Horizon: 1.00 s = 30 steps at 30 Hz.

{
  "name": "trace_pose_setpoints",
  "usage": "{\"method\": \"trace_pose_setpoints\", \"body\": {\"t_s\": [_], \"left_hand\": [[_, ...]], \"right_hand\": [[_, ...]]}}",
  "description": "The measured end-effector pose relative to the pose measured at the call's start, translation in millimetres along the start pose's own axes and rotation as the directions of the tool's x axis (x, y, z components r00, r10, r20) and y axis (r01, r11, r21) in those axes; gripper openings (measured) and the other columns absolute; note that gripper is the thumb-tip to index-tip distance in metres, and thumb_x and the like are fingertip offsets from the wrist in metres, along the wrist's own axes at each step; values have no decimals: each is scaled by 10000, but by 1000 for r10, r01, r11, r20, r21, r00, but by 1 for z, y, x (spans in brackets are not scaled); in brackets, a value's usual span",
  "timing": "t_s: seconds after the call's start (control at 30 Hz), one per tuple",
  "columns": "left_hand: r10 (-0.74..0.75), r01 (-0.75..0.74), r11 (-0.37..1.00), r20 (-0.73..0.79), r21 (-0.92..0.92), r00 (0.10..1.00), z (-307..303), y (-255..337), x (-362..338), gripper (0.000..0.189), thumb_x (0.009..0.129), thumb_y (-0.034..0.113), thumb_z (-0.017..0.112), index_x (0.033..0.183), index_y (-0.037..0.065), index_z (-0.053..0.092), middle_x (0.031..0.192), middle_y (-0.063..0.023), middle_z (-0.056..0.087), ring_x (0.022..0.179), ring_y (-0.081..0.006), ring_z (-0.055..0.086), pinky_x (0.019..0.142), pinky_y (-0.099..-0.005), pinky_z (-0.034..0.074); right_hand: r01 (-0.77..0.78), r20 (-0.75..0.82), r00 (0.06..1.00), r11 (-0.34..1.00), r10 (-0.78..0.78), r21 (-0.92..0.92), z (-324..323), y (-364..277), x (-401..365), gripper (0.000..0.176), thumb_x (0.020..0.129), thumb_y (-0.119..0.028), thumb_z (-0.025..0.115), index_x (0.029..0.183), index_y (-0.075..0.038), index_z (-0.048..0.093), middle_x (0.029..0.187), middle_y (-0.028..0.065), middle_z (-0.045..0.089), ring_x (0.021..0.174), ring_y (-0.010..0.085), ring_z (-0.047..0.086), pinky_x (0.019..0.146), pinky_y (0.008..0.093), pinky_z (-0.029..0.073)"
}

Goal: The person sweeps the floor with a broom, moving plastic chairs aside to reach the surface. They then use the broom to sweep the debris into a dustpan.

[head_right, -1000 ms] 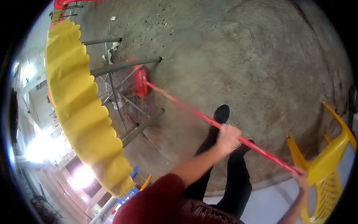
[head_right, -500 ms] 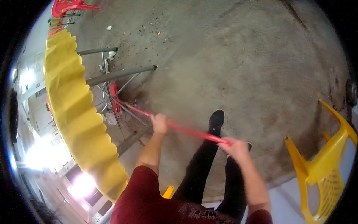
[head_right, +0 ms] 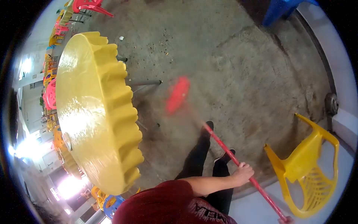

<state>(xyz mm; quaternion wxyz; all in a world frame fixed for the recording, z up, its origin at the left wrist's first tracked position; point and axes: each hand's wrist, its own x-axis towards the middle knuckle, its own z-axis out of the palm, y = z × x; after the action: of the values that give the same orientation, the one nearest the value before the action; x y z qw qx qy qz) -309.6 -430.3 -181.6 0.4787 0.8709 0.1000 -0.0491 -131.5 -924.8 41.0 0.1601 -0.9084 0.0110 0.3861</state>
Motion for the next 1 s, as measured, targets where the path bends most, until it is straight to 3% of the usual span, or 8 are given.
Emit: {"method": "trace_pose_setpoints", "body": {"t_s": [0.1, 0.13, 0.2, 0.43, 0.6, 0.67, 0.77, 1.0], "left_hand": [[8, -18, 992, 76, 129, 997, -40, -10, 16, 119, 729, 252, 652, 756, 138, 628, 810, -32, 594, 900, -230, 544, 875, -423, 352], [-11, -10, 979, 104, 201, 995, -58, -22, 21, 119, 742, 263, 648, 753, 144, 640, 815, -28, 607, 897, -225, 551, 879, -418, 354], [-55, 56, 976, -8, 213, 998, -98, -58, 27, 117, 740, 270, 666, 754, 155, 657, 826, -25, 617, 898, -219, 559, 867, -417, 358], [-26, -3, 968, 108, 251, 994, -157, -31, 54, 168, 704, 281, 684, 750, 127, 638, 819, -51, 612, 911, -254, 561, 800, -437, 383], [160, -160, 987, -63, -3, 985, -142, 29, 77, 214, 706, 251, 689, 842, 129, 576, 891, -42, 560, 965, -241, 533, 918, -454, 369], [152, -147, 986, -64, 83, 986, -173, 6, 91, 200, 715, 226, 677, 858, 130, 576, 885, -41, 558, 954, -237, 532, 919, -466, 361], [193, -125, 955, -243, 268, 951, -211, -41, 110, 93, 754, 224, 578, 787, 146, 541, 782, -15, 525, 858, -226, 550, 838, -464, 369], [-165, 229, 809, -166, 541, 972, -355, -189, 154, 101, 752, 181, 604, 841, 132, 601, 877, -51, 587, 942, -259, 549, 853, -495, 366]], "right_hand": [[86, -7, 996, 960, -91, -266, 14, -67, -35, 282, 634, 34, 752, 881, -1, 623, 826, 34, 603, 720, 148, 561, 655, 307, 500], [163, -124, 981, 982, -151, 95, 64, -206, -40, 282, 623, -57, 793, 853, -5, 638, 725, 24, 586, 662, 147, 528, 622, 312, 455], [88, -69, 993, 989, -97, -117, 89, -265, -29, 253, 654, -138, 791, 800, 2, 639, 666, 57, 590, 640, 153, 538, 612, 323, 440], [174, -213, 953, 966, -214, -191, 33, -252, -22, 324, 724, -268, 767, 694, 26, 632, 534, 101, 532, 528, 164, 506, 537, 348, 415], [-40, -144, 990, 936, -11, -351, -42, -336, -93, 304, 797, -379, 717, 995, -152, 753, 881, 182, 712, 844, 384, 662, 779, 400, 497], [-197, -145, 979, 850, 144, -488, -27, -405, -83, 233, 836, -307, 676, 785, -83, 715, 771, 153, 691, 715, 313, 623, 703, 413, 484], [45, -239, 945, 815, -222, -578, -7, -384, -9, 494, 783, -427, 699, 601, 28, 636, 460, 131, 521, 435, 226, 516, 469, 376, 388], [347, 44, 931, 843, -362, -411, 84, -590, 124, 474, 768, -496, 698, 744, -23, 677, 692, 240, 606, 697, 419, 623, 590, 459, 479]]}}
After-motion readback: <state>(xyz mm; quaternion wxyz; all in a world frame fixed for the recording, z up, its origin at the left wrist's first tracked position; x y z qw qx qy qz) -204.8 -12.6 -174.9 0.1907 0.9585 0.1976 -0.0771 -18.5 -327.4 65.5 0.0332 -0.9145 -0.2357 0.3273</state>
